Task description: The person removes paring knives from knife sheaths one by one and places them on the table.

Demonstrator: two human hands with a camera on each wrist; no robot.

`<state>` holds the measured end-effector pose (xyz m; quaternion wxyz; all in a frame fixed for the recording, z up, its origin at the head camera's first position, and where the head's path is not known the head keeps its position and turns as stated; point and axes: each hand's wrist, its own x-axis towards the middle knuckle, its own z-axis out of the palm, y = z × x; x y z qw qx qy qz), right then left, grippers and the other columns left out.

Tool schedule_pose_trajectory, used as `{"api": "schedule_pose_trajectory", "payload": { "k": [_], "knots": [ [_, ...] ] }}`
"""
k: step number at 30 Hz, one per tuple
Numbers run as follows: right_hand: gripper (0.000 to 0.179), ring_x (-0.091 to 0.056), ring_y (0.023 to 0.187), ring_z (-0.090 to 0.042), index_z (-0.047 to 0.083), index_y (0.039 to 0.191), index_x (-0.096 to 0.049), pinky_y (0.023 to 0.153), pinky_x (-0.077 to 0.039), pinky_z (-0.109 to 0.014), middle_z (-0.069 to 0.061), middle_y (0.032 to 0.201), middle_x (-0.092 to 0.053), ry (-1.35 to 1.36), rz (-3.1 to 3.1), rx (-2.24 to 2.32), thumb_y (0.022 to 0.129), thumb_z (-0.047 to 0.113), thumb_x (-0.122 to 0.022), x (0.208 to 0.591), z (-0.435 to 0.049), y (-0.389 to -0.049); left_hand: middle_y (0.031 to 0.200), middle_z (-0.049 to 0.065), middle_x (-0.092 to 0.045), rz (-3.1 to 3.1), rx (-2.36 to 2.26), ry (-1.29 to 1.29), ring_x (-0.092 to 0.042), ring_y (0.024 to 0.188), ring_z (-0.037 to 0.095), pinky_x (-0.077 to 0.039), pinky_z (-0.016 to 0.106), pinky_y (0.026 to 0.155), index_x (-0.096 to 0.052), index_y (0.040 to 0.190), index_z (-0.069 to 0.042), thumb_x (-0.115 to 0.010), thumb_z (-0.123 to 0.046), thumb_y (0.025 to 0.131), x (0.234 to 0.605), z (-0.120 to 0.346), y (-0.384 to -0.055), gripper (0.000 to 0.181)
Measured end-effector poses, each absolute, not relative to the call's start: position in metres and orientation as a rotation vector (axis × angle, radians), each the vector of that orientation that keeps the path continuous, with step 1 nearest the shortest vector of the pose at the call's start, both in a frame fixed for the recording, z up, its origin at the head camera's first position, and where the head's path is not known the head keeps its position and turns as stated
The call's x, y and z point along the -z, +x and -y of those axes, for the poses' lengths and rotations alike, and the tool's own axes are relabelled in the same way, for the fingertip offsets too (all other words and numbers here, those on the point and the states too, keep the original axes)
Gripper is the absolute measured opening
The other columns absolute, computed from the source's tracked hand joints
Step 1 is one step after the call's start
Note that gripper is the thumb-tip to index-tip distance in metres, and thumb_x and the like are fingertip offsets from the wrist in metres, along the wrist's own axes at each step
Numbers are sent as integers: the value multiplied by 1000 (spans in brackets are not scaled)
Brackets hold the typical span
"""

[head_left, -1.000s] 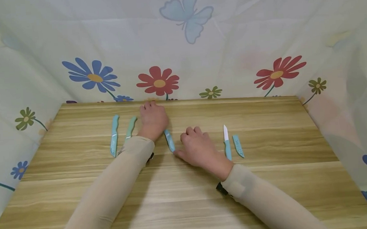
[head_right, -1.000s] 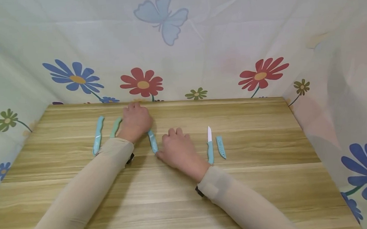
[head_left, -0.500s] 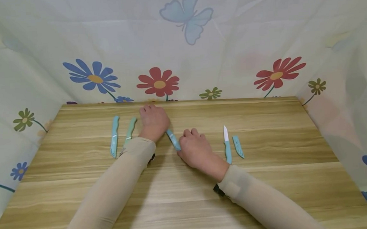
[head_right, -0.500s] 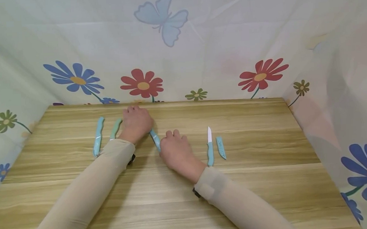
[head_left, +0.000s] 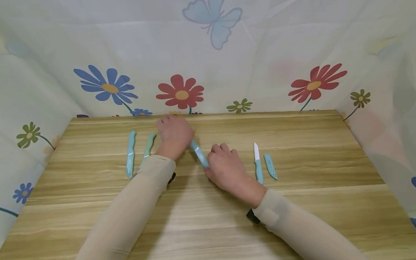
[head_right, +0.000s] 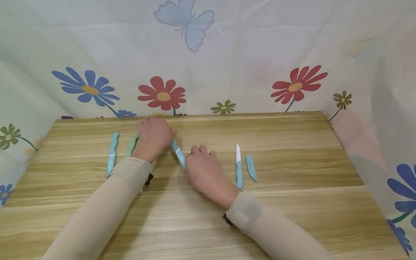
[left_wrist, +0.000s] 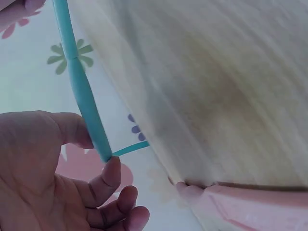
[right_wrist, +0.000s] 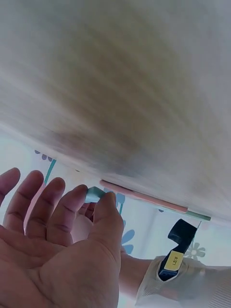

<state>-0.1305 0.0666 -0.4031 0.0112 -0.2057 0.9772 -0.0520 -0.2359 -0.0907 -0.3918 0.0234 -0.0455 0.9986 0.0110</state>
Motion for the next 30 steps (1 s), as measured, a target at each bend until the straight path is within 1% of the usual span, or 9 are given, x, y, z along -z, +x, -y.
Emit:
{"api": "schedule_pose_trajectory", "payload": {
  "k": [3, 9, 13, 15, 18, 23, 25, 27, 30],
  "knots": [
    [29, -54, 93, -25, 14, 76, -63, 76, -51, -45, -5, 102, -63, -665, -3078, 181, 95, 32, -77, 401, -70, -129, 110, 21, -60, -3107, -107, -144, -56, 108, 39, -45, 52, 99, -63, 95, 0, -57, -47, 102, 385, 94, -234, 48],
    [22, -58, 100, -26, 11, 87, -71, 79, -51, -46, -5, 111, -66, -693, -3124, 240, 95, 30, -76, 397, -80, -128, 94, 13, -61, -3101, -373, -115, -61, 95, 35, -50, 53, 93, -63, 77, -8, -56, -47, 103, 374, 102, -229, 47],
    [20, -60, 106, -27, 10, 95, -75, 81, -53, -46, -5, 118, -68, -696, -3163, 297, 95, 30, -78, 395, -90, -128, 74, 7, -58, -3056, -605, -99, -59, 73, 28, -51, 45, 73, -60, 71, -10, -56, -44, 104, 366, 107, -226, 48],
    [21, -61, 106, -27, 9, 97, -76, 79, -53, -45, -5, 117, -68, -701, -3189, 327, 94, 30, -79, 394, -96, -128, 65, 3, -53, -3023, -718, -101, -55, 63, 24, -47, 38, 62, -58, 69, -11, -56, -43, 104, 362, 107, -226, 47],
    [22, -62, 104, -26, 8, 98, -77, 76, -53, -44, -4, 116, -69, -715, -3217, 365, 93, 29, -81, 393, -103, -130, 57, 0, -46, -2974, -871, -100, -46, 55, 19, -38, 31, 52, -55, 66, -10, -57, -38, 104, 357, 108, -225, 48],
    [20, -63, 102, -27, 9, 97, -77, 74, -54, -44, -5, 114, -69, -730, -3246, 421, 91, 26, -83, 391, -112, -133, 56, -2, -40, -2853, -1173, -116, -38, 52, 15, -30, 28, 50, -50, 66, -11, -59, -36, 107, 354, 111, -220, 48],
    [19, -64, 103, -27, 8, 97, -76, 75, -55, -45, -5, 113, -70, -738, -3257, 448, 91, 25, -83, 391, -116, -134, 58, -1, -43, -2791, -1283, -105, -38, 52, 15, -30, 28, 49, -53, 69, -10, -60, -36, 108, 353, 113, -217, 48],
    [18, -64, 103, -28, 8, 96, -76, 77, -56, -46, -6, 111, -70, -750, -3262, 484, 91, 23, -83, 390, -119, -134, 64, 2, -53, -2743, -1368, -83, -44, 55, 16, -31, 28, 51, -60, 74, -8, -59, -37, 109, 354, 115, -213, 46],
    [16, -65, 103, -28, 7, 95, -75, 78, -56, -45, -7, 109, -70, -759, -3256, 549, 90, 20, -82, 391, -125, -136, 86, 13, -70, -2641, -1510, -61, -63, 70, 24, -43, 28, 58, -73, 90, -4, -59, -36, 110, 356, 117, -207, 40]
  ]
}}
